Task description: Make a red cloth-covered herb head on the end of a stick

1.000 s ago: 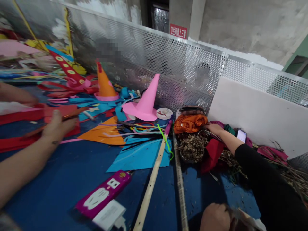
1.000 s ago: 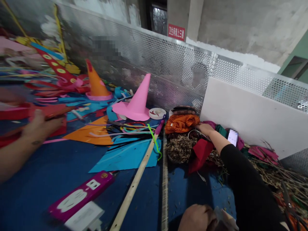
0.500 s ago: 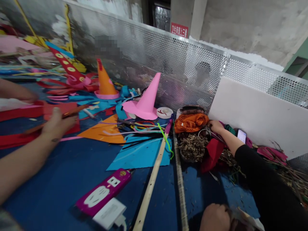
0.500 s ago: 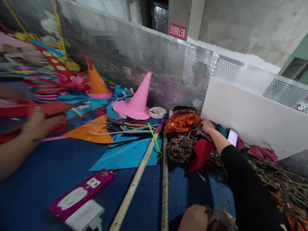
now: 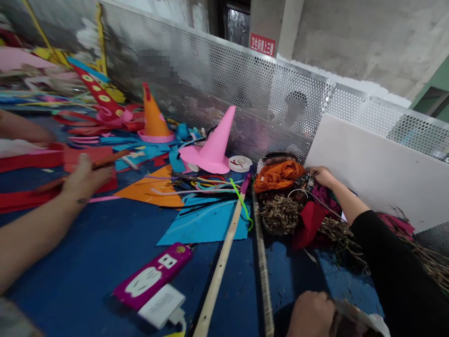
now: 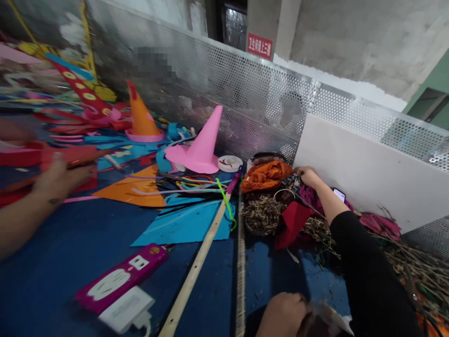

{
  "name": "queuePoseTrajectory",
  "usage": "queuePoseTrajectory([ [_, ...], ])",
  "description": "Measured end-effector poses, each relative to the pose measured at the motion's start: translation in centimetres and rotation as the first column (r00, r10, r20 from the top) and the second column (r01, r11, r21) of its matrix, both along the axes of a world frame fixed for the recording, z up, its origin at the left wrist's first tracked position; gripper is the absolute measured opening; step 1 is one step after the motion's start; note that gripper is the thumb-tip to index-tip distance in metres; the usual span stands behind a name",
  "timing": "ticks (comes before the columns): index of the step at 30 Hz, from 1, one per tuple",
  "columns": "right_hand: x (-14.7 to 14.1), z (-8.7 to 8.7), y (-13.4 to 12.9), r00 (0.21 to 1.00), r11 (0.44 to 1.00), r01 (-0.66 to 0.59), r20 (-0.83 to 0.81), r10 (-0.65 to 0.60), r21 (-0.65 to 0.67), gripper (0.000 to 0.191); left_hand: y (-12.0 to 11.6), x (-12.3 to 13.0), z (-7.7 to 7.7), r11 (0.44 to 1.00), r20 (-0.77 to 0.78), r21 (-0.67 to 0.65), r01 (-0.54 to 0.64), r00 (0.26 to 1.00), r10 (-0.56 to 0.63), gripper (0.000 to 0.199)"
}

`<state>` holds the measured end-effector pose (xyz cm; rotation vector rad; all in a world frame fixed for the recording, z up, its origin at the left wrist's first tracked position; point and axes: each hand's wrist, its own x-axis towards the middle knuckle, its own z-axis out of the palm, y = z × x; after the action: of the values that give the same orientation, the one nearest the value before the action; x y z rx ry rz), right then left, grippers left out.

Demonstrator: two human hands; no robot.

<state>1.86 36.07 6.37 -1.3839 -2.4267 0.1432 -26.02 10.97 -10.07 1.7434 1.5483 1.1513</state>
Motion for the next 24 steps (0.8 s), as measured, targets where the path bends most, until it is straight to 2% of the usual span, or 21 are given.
queuePoseTrajectory([
  [5,1.0,0.8,-0.4,0.989,1.0,-0.021,-0.149,0.02,-0.006,0.025,0.0,-0.5,0.0,0.999,0.142,0.021,-0.025,0.99,0.022,0.065],
  [11,2.7,1.8,-0.4,0.944,0.999,-0.04,-0.326,0.043,0.016,0.031,-0.1,-0.2,0.0,0.991,0.305,-0.087,-0.097,0.945,0.119,0.063],
  [15,2.8,2.2,-0.5,0.907,0.998,-0.041,-0.418,0.055,0.043,0.035,-0.3,0.5,0.4,0.989,0.274,-0.124,-0.077,0.956,0.109,0.059],
  [21,1.7,2.6,-1.1,0.879,0.994,-0.058,-0.467,0.096,0.094,0.031,-1.0,-1.7,2.1,0.997,0.149,-0.061,-0.046,0.987,0.055,0.062],
  [23,1.1,2.6,-1.6,0.882,0.992,-0.061,-0.46,0.106,0.11,0.027,-2.2,0.3,2.5,0.997,0.149,-0.038,-0.062,0.987,0.067,0.056],
  [24,0.8,2.7,-1.9,0.883,0.991,-0.062,-0.457,0.109,0.116,0.025,-3.1,2.2,2.6,0.997,0.156,-0.032,-0.063,0.985,0.067,0.053],
])
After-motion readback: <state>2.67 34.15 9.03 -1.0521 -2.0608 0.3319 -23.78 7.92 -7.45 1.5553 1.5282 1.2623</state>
